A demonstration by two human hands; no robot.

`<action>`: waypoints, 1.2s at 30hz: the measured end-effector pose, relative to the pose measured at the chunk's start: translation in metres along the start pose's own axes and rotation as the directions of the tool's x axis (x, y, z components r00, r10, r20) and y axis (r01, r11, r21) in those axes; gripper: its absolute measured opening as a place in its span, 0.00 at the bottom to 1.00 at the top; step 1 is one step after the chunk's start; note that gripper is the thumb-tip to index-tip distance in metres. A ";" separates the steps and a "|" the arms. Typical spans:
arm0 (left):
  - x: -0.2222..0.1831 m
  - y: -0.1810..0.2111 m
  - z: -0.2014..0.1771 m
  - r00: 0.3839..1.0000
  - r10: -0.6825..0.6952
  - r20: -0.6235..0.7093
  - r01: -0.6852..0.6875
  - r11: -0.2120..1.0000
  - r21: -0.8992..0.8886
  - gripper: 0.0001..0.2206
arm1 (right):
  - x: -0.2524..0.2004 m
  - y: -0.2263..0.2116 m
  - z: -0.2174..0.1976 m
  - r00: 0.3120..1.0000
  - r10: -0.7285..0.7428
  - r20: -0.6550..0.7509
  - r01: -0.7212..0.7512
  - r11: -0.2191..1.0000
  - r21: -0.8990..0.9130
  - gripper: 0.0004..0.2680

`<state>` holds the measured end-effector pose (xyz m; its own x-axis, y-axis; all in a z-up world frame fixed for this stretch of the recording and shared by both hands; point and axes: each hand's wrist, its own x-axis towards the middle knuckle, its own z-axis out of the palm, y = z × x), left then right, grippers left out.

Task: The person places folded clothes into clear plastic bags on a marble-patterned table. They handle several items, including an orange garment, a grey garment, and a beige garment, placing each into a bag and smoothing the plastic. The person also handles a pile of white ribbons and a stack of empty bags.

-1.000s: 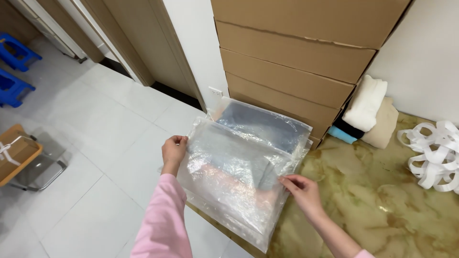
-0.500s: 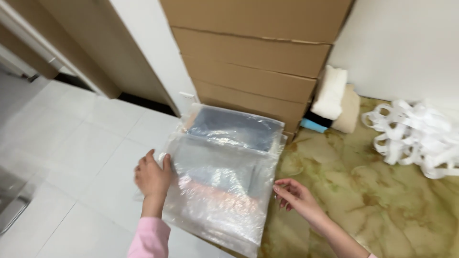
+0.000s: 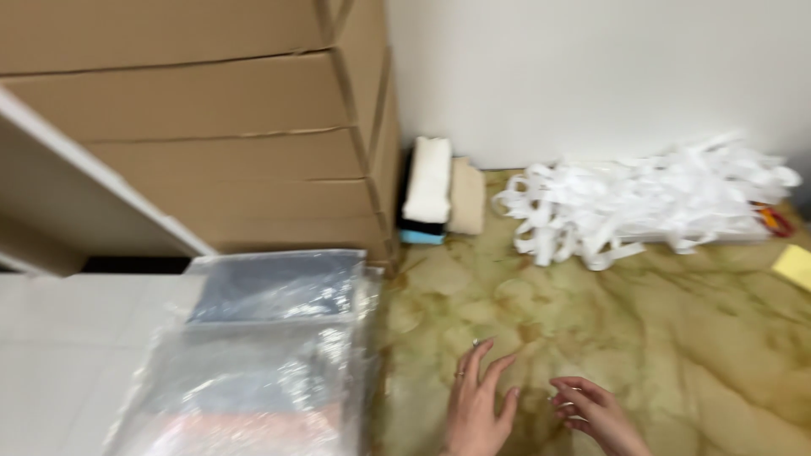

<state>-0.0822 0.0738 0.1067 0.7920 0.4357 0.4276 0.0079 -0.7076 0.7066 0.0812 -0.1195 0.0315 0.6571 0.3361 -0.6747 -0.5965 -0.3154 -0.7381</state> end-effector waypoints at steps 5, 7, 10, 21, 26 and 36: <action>0.009 -0.064 0.154 0.813 -0.339 0.473 0.319 0.940 0.125 0.31 | 0.035 0.022 -0.139 0.988 -0.056 -0.141 0.083 0.978 0.193 0.11; 0.032 -0.080 0.196 0.713 -0.417 0.563 0.197 0.891 0.410 0.41 | 0.042 0.024 -0.189 0.976 -0.063 -0.208 0.113 0.965 0.237 0.11; 0.077 -0.071 0.219 0.666 -0.547 0.508 0.164 0.771 0.615 0.47 | 0.065 0.013 -0.263 0.957 -0.056 -0.286 0.124 0.966 0.226 0.11; 0.087 -0.056 0.247 0.603 -0.698 0.386 0.269 0.634 0.725 0.56 | 0.272 -0.146 -0.436 0.814 -0.402 -0.419 0.335 0.914 -0.228 0.09; 0.096 -0.044 0.240 0.528 -0.748 0.403 0.347 0.623 0.701 0.54 | 0.313 -0.228 -0.425 0.735 -0.459 -0.499 0.271 0.874 -0.404 0.07; 0.090 -0.048 0.245 0.538 -0.757 0.372 0.355 0.603 0.714 0.56 | 0.378 -0.273 -0.427 0.830 -0.326 -0.454 0.188 0.928 -0.323 0.13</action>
<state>0.1382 0.0110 -0.0270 0.6471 0.5629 -0.5142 0.7217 -0.6697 0.1752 0.6891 -0.2855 -0.0196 0.9485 -0.0209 -0.3161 -0.2811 -0.5156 -0.8094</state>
